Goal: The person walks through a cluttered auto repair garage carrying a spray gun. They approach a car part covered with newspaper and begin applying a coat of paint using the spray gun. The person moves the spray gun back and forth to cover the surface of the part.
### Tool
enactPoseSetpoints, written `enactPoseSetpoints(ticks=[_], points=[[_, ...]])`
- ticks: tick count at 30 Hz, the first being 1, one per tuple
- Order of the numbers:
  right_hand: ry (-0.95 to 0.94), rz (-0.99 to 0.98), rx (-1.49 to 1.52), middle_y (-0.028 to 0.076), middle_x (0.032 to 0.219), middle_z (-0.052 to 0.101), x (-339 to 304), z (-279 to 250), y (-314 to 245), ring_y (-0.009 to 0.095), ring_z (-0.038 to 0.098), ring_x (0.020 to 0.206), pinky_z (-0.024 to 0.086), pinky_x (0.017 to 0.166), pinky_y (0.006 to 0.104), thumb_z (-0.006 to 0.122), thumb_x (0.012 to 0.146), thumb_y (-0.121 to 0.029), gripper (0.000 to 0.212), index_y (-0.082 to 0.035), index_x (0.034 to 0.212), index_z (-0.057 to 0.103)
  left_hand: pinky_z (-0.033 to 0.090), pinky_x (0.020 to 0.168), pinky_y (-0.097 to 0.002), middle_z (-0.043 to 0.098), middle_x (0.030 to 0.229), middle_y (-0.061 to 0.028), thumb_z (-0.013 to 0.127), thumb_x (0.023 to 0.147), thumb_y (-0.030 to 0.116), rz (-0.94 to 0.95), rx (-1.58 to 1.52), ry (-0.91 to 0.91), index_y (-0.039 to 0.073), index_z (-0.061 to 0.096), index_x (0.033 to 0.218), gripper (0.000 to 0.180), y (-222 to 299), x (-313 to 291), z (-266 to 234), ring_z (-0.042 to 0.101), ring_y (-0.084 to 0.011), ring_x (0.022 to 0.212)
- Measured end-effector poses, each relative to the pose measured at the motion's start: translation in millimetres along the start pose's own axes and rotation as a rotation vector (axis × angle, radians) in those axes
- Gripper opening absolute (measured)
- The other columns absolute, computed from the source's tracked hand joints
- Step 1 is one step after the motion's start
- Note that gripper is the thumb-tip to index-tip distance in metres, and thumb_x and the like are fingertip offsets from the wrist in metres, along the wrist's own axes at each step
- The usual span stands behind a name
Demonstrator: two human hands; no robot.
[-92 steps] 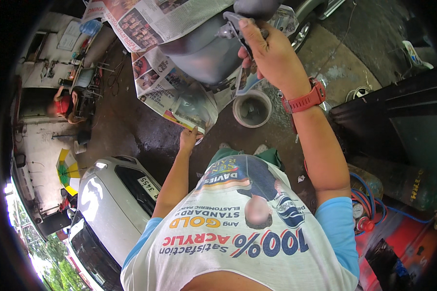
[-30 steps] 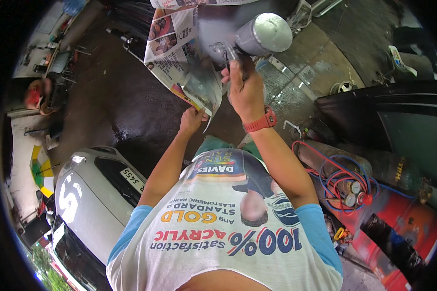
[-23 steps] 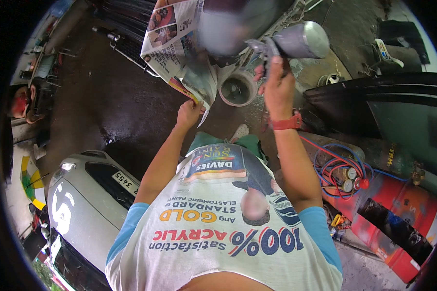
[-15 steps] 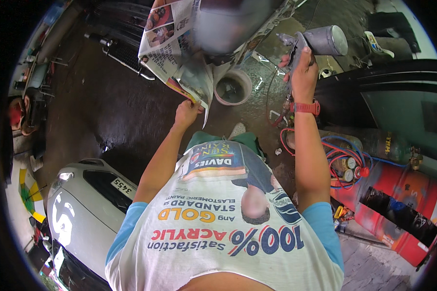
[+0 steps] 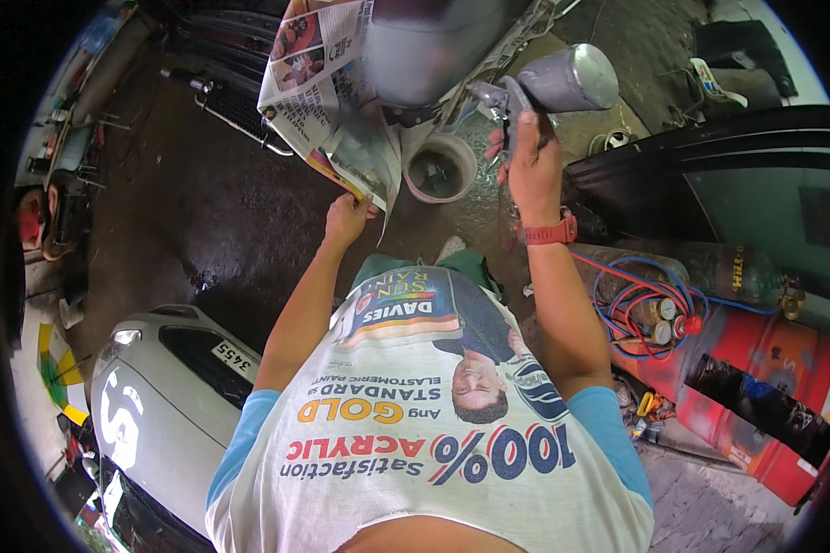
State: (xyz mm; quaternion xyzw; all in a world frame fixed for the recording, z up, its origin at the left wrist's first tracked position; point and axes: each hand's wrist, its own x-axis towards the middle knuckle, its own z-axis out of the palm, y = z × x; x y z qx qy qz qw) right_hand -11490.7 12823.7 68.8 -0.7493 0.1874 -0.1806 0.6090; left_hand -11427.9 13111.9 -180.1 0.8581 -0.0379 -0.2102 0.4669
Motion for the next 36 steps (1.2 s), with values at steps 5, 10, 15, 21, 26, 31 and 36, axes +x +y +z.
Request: enactPoseSetpoints(ticks=[5, 10, 15, 21, 26, 31, 36], points=[[-0.089, -0.017, 0.041, 0.009, 0.084, 0.071, -10, 8, -3, 0.014, 0.068, 0.067, 0.047, 0.044, 0.0253, 0.043, 0.11, -0.048, 0.054, 0.002, 0.12, 0.063, 0.058, 0.076, -0.0374, 0.078, 0.083, -0.0118, 0.062, 0.099, 0.029, -0.023, -0.037, 0.015, -0.001, 0.074, 0.09, 0.034, 6, -4, 5, 0.077, -0.0253, 0.079], [-0.042, 0.004, 0.007, 0.009, 0.083, 0.07, 2, -6, 15, 0.015, 0.068, 0.066, 0.047, 0.044, 0.0255, 0.043, 0.11, -0.045, 0.051, 0.002, 0.115, 0.062, 0.059, 0.077, -0.0364, 0.078, 0.085, -0.0114, 0.062, 0.1, 0.028, -0.025, -0.013, 0.016, -0.001, 0.073, 0.092, 0.033, 13, -8, 4, 0.077, -0.0241, 0.08], [0.065, 0.024, -0.014, 0.008, 0.082, 0.069, 9, -23, 29, 0.015, 0.069, 0.067, 0.047, 0.044, 0.0253, 0.043, 0.11, -0.043, 0.048, 0.002, 0.113, 0.062, 0.059, 0.077, -0.0359, 0.078, 0.085, -0.0114, 0.062, 0.101, 0.027, -0.047, -0.022, 0.016, -0.001, 0.073, 0.092, 0.032, 17, -9, 5, 0.078, -0.0225, 0.08], [0.06, 0.013, -0.077, 0.01, 0.087, 0.07, 0, -19, 38, 0.016, 0.07, 0.071, 0.048, 0.045, 0.0263, 0.038, 0.111, -0.044, 0.052, 0.002, 0.115, 0.063, 0.059, 0.075, -0.0346, 0.078, 0.085, -0.0118, 0.063, 0.101, 0.028, -0.063, 0.0, 0.027, -0.002, 0.073, 0.09, 0.033, 20, -10, 5, 0.078, -0.0213, 0.08], [-0.011, -0.011, -0.027, 0.009, 0.081, 0.072, -12, 5, 37, 0.016, 0.07, 0.066, 0.051, 0.053, 0.03, 0.048, 0.109, -0.037, 0.041, 0.001, 0.114, 0.063, 0.059, 0.075, -0.0334, 0.078, 0.085, -0.012, 0.062, 0.101, 0.03, -0.064, 0.008, 0.028, -0.002, 0.073, 0.089, 0.037, 17, -7, 6, 0.078, -0.0205, 0.079], [-0.118, -0.059, -0.05, 0.01, 0.089, 0.072, -15, 17, 40, 0.014, 0.07, 0.071, 0.049, 0.046, 0.0259, 0.043, 0.11, -0.04, 0.046, 0.0, 0.124, 0.061, 0.059, 0.076, -0.035, 0.078, 0.084, -0.0114, 0.063, 0.1, 0.027, -0.072, 0.026, 0.036, -0.001, 0.073, 0.092, 0.032, 26, -11, 5, 0.078, -0.022, 0.08], [-0.063, 0.016, 0.001, 0.009, 0.078, 0.071, -12, 12, 43, 0.017, 0.068, 0.064, 0.052, 0.058, 0.0321, 0.05, 0.109, -0.035, 0.039, 0.001, 0.112, 0.063, 0.059, 0.076, -0.035, 0.078, 0.085, -0.0113, 0.063, 0.101, 0.028, -0.072, 0.031, 0.045, -0.001, 0.073, 0.092, 0.032, 22, -9, 8, 0.078, -0.0221, 0.079]])
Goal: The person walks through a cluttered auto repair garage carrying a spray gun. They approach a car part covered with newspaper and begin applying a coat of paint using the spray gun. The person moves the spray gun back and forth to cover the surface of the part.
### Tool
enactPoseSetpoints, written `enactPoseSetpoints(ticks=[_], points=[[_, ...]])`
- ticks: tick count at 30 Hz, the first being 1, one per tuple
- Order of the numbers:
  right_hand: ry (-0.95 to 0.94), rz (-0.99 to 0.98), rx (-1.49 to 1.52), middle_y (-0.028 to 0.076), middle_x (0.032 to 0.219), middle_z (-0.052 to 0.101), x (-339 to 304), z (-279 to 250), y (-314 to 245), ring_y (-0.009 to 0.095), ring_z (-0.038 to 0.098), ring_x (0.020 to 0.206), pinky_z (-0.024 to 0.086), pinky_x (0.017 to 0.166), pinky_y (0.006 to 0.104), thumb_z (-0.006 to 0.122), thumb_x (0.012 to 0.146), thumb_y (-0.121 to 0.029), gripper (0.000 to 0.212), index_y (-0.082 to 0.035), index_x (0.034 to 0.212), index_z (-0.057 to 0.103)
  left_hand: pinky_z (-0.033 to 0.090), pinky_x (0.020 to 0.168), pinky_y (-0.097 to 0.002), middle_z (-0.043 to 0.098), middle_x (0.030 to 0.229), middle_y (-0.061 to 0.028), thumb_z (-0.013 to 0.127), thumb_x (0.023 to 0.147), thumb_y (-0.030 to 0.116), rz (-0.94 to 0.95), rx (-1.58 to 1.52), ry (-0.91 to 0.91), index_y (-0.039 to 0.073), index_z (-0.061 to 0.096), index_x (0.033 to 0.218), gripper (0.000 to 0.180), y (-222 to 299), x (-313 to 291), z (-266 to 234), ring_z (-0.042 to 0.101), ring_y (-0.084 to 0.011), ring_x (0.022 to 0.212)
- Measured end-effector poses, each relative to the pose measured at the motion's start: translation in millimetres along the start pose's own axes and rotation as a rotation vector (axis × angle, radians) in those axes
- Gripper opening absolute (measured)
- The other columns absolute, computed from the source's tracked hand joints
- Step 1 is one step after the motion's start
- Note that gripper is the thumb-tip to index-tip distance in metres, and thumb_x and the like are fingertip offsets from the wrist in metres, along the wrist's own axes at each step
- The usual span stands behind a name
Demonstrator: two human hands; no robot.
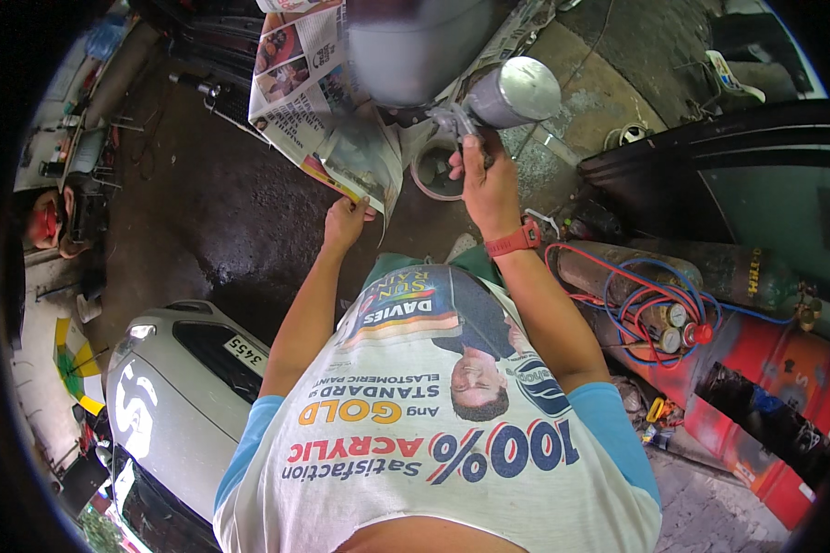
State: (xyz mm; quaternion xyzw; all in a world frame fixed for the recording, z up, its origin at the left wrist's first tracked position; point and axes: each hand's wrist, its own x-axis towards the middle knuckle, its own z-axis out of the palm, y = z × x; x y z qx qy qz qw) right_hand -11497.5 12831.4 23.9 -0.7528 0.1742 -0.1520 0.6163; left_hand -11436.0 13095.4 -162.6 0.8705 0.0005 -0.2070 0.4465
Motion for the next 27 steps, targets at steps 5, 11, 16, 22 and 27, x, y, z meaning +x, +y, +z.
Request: enactPoseSetpoints(ticks=[5, 11, 16, 22, 27], points=[[0.102, 0.017, -0.069, 0.009, 0.079, 0.072, 5, -22, 19, 0.016, 0.069, 0.065, 0.05, 0.051, 0.031, 0.049, 0.109, -0.039, 0.042, 0.001, 0.112, 0.062, 0.059, 0.076, -0.0354, 0.079, 0.085, -0.0111, 0.062, 0.101, 0.03, -0.001, 0.024, -0.009, -0.001, 0.072, 0.091, 0.033, 4, -2, -2, 0.078, -0.0223, 0.08], [0.104, -0.016, -0.137, 0.011, 0.081, 0.074, 1, -21, 24, 0.021, 0.073, 0.068, 0.055, 0.06, 0.0357, 0.05, 0.108, -0.036, 0.038, 0.0, 0.113, 0.062, 0.059, 0.076, -0.0357, 0.078, 0.084, -0.0111, 0.062, 0.101, 0.03, -0.018, 0.017, -0.009, 0.0, 0.073, 0.09, 0.035, 1, 0, -1, 0.078, -0.0224, 0.08], [0.006, -0.048, -0.137, 0.013, 0.08, 0.074, -6, 3, 32, 0.025, 0.073, 0.069, 0.056, 0.064, 0.0382, 0.053, 0.106, -0.036, 0.039, 0.001, 0.115, 0.061, 0.059, 0.076, -0.0354, 0.078, 0.084, -0.0114, 0.062, 0.101, 0.031, -0.013, 0.033, -0.014, -0.001, 0.073, 0.09, 0.035, 4, 0, -4, 0.078, -0.0227, 0.08], [-0.076, -0.097, -0.123, 0.015, 0.084, 0.074, -7, 15, 39, 0.028, 0.075, 0.073, 0.057, 0.066, 0.0393, 0.056, 0.105, -0.038, 0.04, 0.0, 0.118, 0.061, 0.059, 0.075, -0.0349, 0.078, 0.082, -0.0116, 0.062, 0.101, 0.031, 0.002, 0.037, -0.009, -0.001, 0.074, 0.089, 0.036, 5, 0, -4, 0.077, -0.0225, 0.079], [0.011, -0.04, -0.159, 0.016, 0.087, 0.075, -5, 4, 55, 0.028, 0.075, 0.073, 0.057, 0.066, 0.0405, 0.057, 0.105, -0.036, 0.038, -0.001, 0.119, 0.061, 0.059, 0.075, -0.0349, 0.078, 0.082, -0.0119, 0.062, 0.101, 0.031, 0.006, 0.039, -0.009, 0.0, 0.075, 0.088, 0.036, 2, 1, -4, 0.077, -0.0227, 0.078]])
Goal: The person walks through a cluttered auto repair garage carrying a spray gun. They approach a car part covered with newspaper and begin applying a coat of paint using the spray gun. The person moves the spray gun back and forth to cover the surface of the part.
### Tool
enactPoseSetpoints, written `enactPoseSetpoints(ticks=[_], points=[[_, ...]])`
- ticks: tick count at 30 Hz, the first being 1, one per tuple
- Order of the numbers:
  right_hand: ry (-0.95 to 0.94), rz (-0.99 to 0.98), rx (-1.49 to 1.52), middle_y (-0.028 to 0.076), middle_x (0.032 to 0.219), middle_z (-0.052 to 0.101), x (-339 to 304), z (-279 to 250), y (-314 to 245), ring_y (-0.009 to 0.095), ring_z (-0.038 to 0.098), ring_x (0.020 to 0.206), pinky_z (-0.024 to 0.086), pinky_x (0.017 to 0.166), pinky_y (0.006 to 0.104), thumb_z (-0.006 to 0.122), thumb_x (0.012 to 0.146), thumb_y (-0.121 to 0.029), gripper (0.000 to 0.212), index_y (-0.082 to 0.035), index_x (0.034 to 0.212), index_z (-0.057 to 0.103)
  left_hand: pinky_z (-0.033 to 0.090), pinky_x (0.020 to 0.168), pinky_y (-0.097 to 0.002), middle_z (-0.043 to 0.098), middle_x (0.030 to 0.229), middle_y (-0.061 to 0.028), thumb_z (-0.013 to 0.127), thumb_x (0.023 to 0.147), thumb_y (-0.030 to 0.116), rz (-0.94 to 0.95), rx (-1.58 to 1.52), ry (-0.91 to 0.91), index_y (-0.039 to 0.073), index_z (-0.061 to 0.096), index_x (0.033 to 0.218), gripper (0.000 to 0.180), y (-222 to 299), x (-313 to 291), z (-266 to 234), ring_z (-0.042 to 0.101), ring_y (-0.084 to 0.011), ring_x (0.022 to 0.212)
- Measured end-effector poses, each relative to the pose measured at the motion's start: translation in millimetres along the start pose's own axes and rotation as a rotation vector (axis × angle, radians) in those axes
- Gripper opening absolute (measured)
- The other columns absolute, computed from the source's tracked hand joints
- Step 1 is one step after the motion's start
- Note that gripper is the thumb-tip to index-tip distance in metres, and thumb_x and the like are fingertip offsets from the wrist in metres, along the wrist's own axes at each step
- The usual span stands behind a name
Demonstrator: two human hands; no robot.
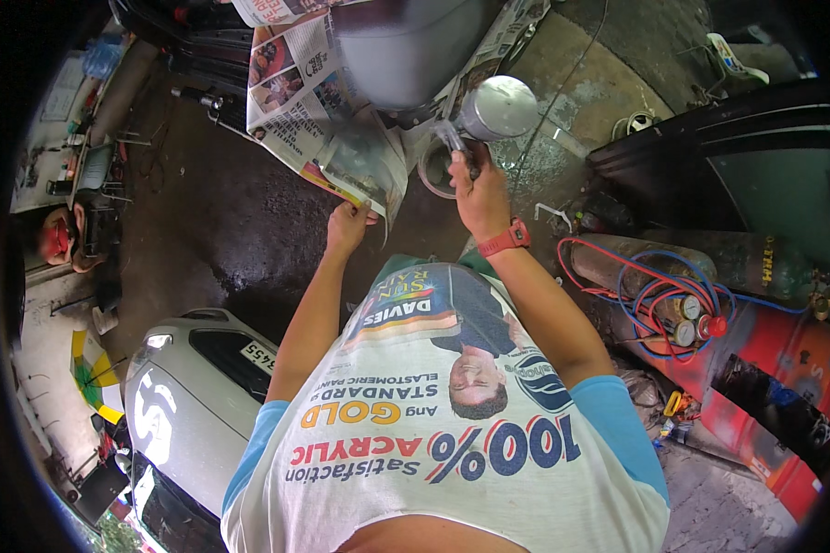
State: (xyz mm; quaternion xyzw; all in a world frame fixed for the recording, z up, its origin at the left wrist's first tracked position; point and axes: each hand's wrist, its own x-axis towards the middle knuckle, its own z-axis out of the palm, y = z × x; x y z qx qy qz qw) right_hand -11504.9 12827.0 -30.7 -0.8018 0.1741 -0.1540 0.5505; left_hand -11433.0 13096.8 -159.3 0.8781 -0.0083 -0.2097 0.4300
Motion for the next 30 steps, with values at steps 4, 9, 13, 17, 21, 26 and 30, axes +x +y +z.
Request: enactPoseSetpoints(ticks=[4, 9, 13, 17, 21, 26, 30], points=[[0.077, -0.061, -0.029, 0.017, 0.087, 0.074, -2, -4, 11, 0.033, 0.074, 0.074, 0.056, 0.066, 0.0448, 0.057, 0.104, -0.036, 0.038, -0.001, 0.119, 0.061, 0.059, 0.076, -0.0351, 0.078, 0.082, -0.0121, 0.062, 0.101, 0.03, -0.001, 0.012, -0.003, 0.0, 0.075, 0.088, 0.036, 0, -1, 1, 0.077, -0.0228, 0.078], [0.038, -0.072, -0.131, 0.025, 0.093, 0.072, -5, 10, 9, 0.046, 0.069, 0.083, 0.054, 0.071, 0.0509, 0.057, 0.103, -0.039, 0.043, 0.001, 0.119, 0.062, 0.059, 0.077, -0.0361, 0.078, 0.081, -0.0114, 0.062, 0.101, 0.031, -0.011, 0.032, -0.008, 0.0, 0.075, 0.087, 0.036, 6, -3, -4, 0.077, -0.0233, 0.078], [0.028, -0.208, -0.159, 0.028, 0.096, 0.07, -5, 33, 3, 0.049, 0.067, 0.087, 0.053, 0.075, 0.0518, 0.061, 0.101, -0.037, 0.044, 0.003, 0.119, 0.063, 0.059, 0.077, -0.0359, 0.078, 0.082, -0.0118, 0.062, 0.101, 0.031, -0.009, 0.037, -0.021, 0.0, 0.075, 0.088, 0.036, 6, -1, -5, 0.077, -0.0231, 0.079], [0.035, -0.304, -0.202, 0.028, 0.095, 0.07, 2, 55, -1, 0.048, 0.067, 0.087, 0.054, 0.077, 0.0519, 0.062, 0.1, -0.035, 0.046, 0.008, 0.116, 0.062, 0.059, 0.076, -0.0354, 0.078, 0.082, -0.012, 0.062, 0.1, 0.031, 0.001, 0.019, -0.037, 0.0, 0.075, 0.088, 0.036, 6, -1, -6, 0.077, -0.023, 0.078], [-0.054, -0.207, -0.166, 0.029, 0.097, 0.069, 10, 67, -9, 0.049, 0.066, 0.09, 0.052, 0.081, 0.0527, 0.059, 0.102, -0.038, 0.049, 0.006, 0.121, 0.062, 0.059, 0.075, -0.0351, 0.078, 0.083, -0.0119, 0.062, 0.1, 0.031, 0.021, 0.003, -0.017, 0.0, 0.075, 0.088, 0.036, 4, -1, -7, 0.077, -0.0226, 0.078], [0.028, -0.191, -0.186, 0.029, 0.091, 0.07, 16, 74, 10, 0.049, 0.067, 0.087, 0.053, 0.076, 0.0535, 0.059, 0.101, -0.039, 0.044, 0.003, 0.113, 0.062, 0.059, 0.075, -0.0344, 0.078, 0.081, -0.0112, 0.062, 0.1, 0.03, 0.007, -0.024, -0.007, 0.0, 0.075, 0.086, 0.036, 5, -2, -6, 0.077, -0.0225, 0.077], [0.045, -0.135, -0.158, 0.029, 0.092, 0.07, 13, 56, 22, 0.05, 0.066, 0.088, 0.052, 0.077, 0.0543, 0.058, 0.102, -0.039, 0.044, 0.003, 0.115, 0.062, 0.059, 0.074, -0.0342, 0.078, 0.081, -0.0111, 0.062, 0.1, 0.03, 0.01, 0.042, -0.023, 0.0, 0.074, 0.086, 0.036, 10, -3, -8, 0.077, -0.0224, 0.077]])
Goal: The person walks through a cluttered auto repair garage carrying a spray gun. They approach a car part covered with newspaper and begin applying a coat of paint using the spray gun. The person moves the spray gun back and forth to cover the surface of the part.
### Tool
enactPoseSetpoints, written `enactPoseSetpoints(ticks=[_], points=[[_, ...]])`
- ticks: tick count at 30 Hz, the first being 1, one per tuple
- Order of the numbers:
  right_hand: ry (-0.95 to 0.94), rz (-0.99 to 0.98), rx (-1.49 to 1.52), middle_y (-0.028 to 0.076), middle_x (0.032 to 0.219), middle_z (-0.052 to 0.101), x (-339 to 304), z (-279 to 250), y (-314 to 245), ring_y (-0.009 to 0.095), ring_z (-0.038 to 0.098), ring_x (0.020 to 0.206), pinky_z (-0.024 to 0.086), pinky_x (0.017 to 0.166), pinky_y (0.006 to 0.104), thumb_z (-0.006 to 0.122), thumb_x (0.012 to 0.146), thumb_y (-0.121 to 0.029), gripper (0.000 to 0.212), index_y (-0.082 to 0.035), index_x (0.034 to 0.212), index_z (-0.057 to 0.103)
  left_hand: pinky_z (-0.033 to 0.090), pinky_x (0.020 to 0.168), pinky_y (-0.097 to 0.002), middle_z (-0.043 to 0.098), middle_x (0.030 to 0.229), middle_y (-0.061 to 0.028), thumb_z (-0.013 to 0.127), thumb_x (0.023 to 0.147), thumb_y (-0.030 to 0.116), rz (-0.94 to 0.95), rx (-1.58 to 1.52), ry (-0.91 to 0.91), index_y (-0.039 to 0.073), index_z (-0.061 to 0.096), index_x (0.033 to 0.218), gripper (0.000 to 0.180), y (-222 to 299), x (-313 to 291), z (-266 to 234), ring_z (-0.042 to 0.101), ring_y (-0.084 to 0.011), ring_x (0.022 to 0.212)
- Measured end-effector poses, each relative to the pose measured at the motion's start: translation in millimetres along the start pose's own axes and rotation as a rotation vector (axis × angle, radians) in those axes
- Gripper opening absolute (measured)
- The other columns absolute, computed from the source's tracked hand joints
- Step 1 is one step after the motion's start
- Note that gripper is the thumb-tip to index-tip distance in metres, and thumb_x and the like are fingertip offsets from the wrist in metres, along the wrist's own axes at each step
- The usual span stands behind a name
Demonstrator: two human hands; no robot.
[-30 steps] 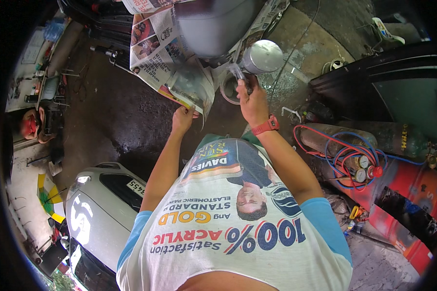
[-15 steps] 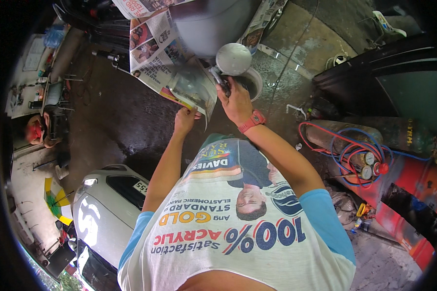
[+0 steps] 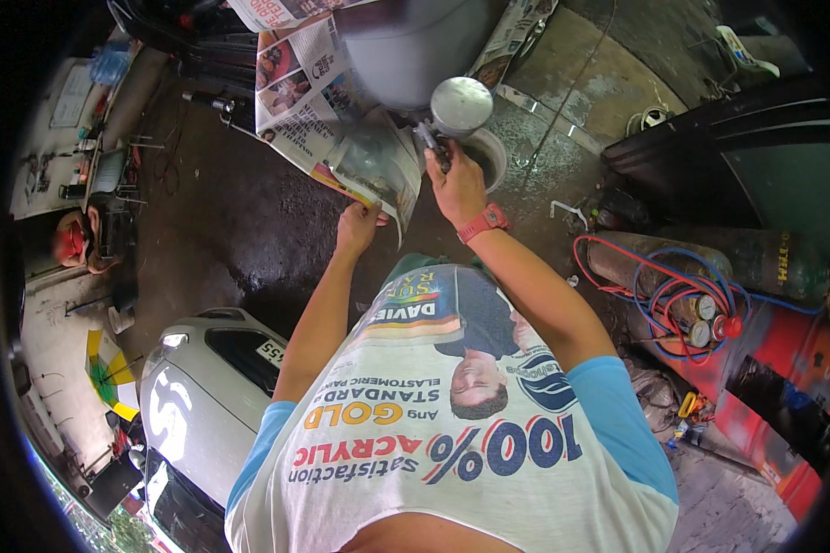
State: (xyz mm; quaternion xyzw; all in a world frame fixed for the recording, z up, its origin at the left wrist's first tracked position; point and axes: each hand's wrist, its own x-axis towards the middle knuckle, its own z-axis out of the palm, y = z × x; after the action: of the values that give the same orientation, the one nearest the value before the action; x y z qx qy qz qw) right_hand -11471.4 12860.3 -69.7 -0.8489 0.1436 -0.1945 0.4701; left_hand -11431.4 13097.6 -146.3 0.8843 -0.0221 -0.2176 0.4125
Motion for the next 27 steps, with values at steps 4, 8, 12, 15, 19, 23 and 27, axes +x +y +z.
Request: enactPoseSetpoints(ticks=[4, 8, 12, 15, 19, 23, 27], points=[[0.004, 0.015, -0.045, 0.017, 0.091, 0.075, -8, -23, 15, 0.037, 0.073, 0.08, 0.055, 0.077, 0.0465, 0.056, 0.105, -0.035, 0.04, 0.0, 0.122, 0.06, 0.059, 0.075, -0.0346, 0.078, 0.082, -0.0119, 0.062, 0.1, 0.03, -0.004, 0.02, -0.008, -0.001, 0.074, 0.087, 0.036, -2, 0, 0, 0.077, -0.0223, 0.077], [-0.038, -0.013, -0.023, 0.024, 0.098, 0.072, -22, -48, 11, 0.045, 0.068, 0.088, 0.053, 0.078, 0.0503, 0.057, 0.103, -0.036, 0.042, 0.001, 0.122, 0.062, 0.059, 0.074, -0.0351, 0.078, 0.082, -0.0125, 0.062, 0.101, 0.027, -0.04, -0.044, 0.006, -0.002, 0.074, 0.088, 0.034, -6, 3, 3, 0.077, -0.0224, 0.077], [-0.111, 0.033, 0.067, 0.027, 0.099, 0.07, -21, -60, 19, 0.049, 0.066, 0.091, 0.051, 0.077, 0.0522, 0.059, 0.102, -0.037, 0.043, 0.001, 0.12, 0.063, 0.059, 0.074, -0.035, 0.078, 0.082, -0.0125, 0.063, 0.101, 0.025, -0.048, -0.065, 0.006, -0.002, 0.073, 0.088, 0.032, -6, 6, 4, 0.077, -0.0224, 0.077], [-0.097, 0.019, 0.039, 0.027, 0.098, 0.07, -7, -76, 18, 0.048, 0.067, 0.09, 0.052, 0.076, 0.0519, 0.059, 0.102, -0.037, 0.042, 0.001, 0.119, 0.063, 0.059, 0.074, -0.0341, 0.078, 0.083, -0.0132, 0.063, 0.101, 0.025, -0.057, -0.069, -0.001, -0.003, 0.072, 0.09, 0.032, -6, 5, 7, 0.077, -0.0218, 0.077], [-0.015, -0.004, 0.044, 0.025, 0.094, 0.07, 14, -102, 16, 0.046, 0.068, 0.086, 0.052, 0.073, 0.0511, 0.061, 0.102, -0.035, 0.038, 0.0, 0.117, 0.063, 0.059, 0.074, -0.0336, 0.078, 0.084, -0.013, 0.062, 0.101, 0.024, -0.053, -0.026, 0.0, -0.004, 0.071, 0.093, 0.031, -4, 6, 7, 0.078, -0.0213, 0.078], [0.04, -0.135, -0.008, 0.014, 0.092, 0.076, 29, -127, 16, 0.031, 0.075, 0.08, 0.057, 0.073, 0.0406, 0.057, 0.105, -0.024, 0.027, -0.001, 0.118, 0.062, 0.058, 0.073, -0.0339, 0.078, 0.082, -0.0127, 0.062, 0.102, 0.024, -0.061, -0.014, 0.01, -0.004, 0.07, 0.091, 0.032, -3, 5, 10, 0.078, -0.0218, 0.077], [-0.042, -0.128, -0.017, 0.015, 0.092, 0.076, 29, -143, 11, 0.03, 0.075, 0.081, 0.057, 0.073, 0.0391, 0.058, 0.104, -0.026, 0.03, 0.0, 0.117, 0.063, 0.059, 0.073, -0.0342, 0.077, 0.082, -0.0136, 0.062, 0.101, 0.024, -0.069, 0.02, 0.031, -0.005, 0.069, 0.089, 0.032, 9, -1, 13, 0.078, -0.0221, 0.076]])
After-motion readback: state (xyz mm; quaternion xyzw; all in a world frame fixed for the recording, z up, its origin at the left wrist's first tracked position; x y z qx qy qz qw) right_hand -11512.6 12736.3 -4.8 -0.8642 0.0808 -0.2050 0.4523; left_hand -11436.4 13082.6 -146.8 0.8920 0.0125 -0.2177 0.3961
